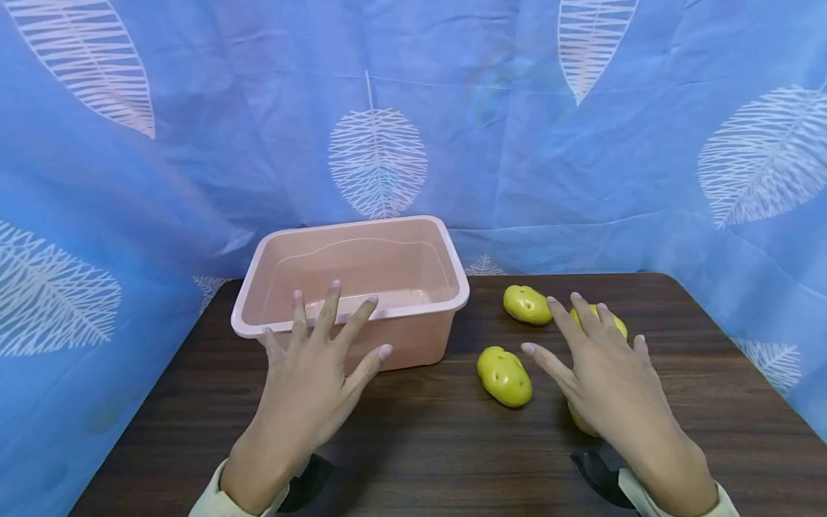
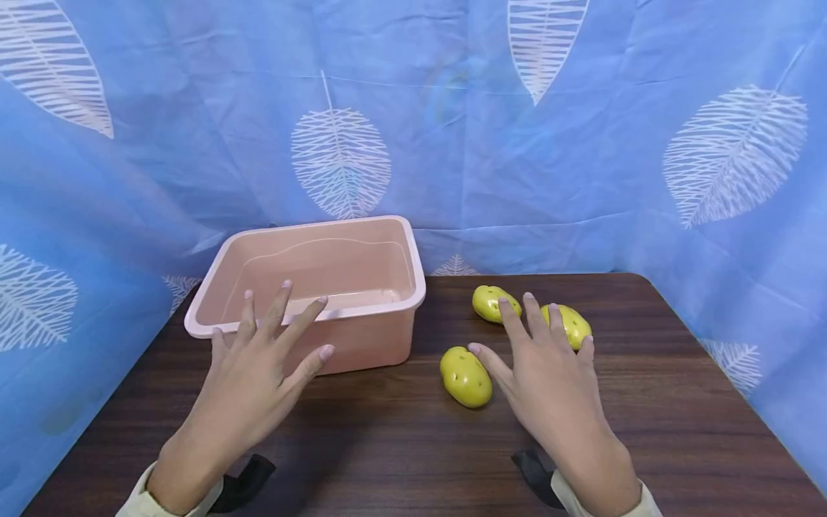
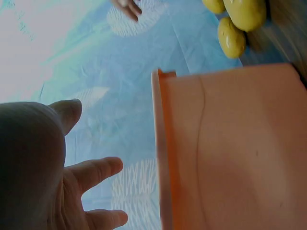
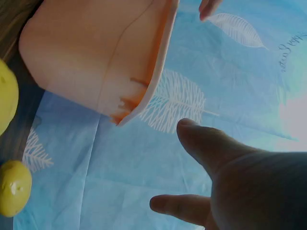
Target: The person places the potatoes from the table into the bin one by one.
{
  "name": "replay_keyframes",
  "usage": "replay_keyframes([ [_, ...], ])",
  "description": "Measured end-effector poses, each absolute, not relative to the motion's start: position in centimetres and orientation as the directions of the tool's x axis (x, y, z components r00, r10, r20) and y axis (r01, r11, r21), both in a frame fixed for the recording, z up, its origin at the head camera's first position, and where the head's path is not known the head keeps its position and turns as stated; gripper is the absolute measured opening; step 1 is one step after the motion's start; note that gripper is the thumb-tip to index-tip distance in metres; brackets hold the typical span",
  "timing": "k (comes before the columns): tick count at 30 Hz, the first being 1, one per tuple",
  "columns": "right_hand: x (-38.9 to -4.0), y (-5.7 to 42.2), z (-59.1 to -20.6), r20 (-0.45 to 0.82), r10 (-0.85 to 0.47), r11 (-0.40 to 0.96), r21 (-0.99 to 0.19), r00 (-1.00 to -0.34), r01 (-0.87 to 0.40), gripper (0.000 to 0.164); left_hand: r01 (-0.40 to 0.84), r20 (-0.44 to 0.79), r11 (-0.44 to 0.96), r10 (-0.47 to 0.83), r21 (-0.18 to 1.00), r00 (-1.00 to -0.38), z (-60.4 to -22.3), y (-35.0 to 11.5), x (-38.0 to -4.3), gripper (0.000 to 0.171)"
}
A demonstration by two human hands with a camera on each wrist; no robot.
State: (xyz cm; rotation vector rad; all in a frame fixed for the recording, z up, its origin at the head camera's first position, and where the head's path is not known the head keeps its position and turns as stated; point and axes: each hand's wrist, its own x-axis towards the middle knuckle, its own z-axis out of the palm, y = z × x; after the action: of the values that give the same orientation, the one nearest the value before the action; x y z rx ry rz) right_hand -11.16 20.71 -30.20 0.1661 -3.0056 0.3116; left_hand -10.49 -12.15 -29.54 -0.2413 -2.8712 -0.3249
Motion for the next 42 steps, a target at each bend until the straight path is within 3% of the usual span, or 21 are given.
replay_keyframes([
  [9, -11.9, 24.2, -30.8, 0.085, -0.111, 0.961, -0.245, -0.99, -0.128, 0.085, 0.162, 0.23, 0.962, 0.11, 0.221, -0.967, -28.8, -14.9, -10.6, 0.068],
  [20, -13.1, 28.0, -32.1, 0.135, -0.126, 0.945, -0.286, -0.983, -0.16, 0.08, 0.16, 0.257, 0.957, 0.096, 0.243, -0.962, -29.1, -19.6, -11.4, 0.07],
  [42, -14.2, 32.1, -34.8, 0.274, -0.146, 0.934, -0.277, -0.951, -0.223, 0.074, 0.3, 0.366, 0.778, 0.097, 0.551, -0.925, -33.2, -27.1, -14.7, 0.062],
])
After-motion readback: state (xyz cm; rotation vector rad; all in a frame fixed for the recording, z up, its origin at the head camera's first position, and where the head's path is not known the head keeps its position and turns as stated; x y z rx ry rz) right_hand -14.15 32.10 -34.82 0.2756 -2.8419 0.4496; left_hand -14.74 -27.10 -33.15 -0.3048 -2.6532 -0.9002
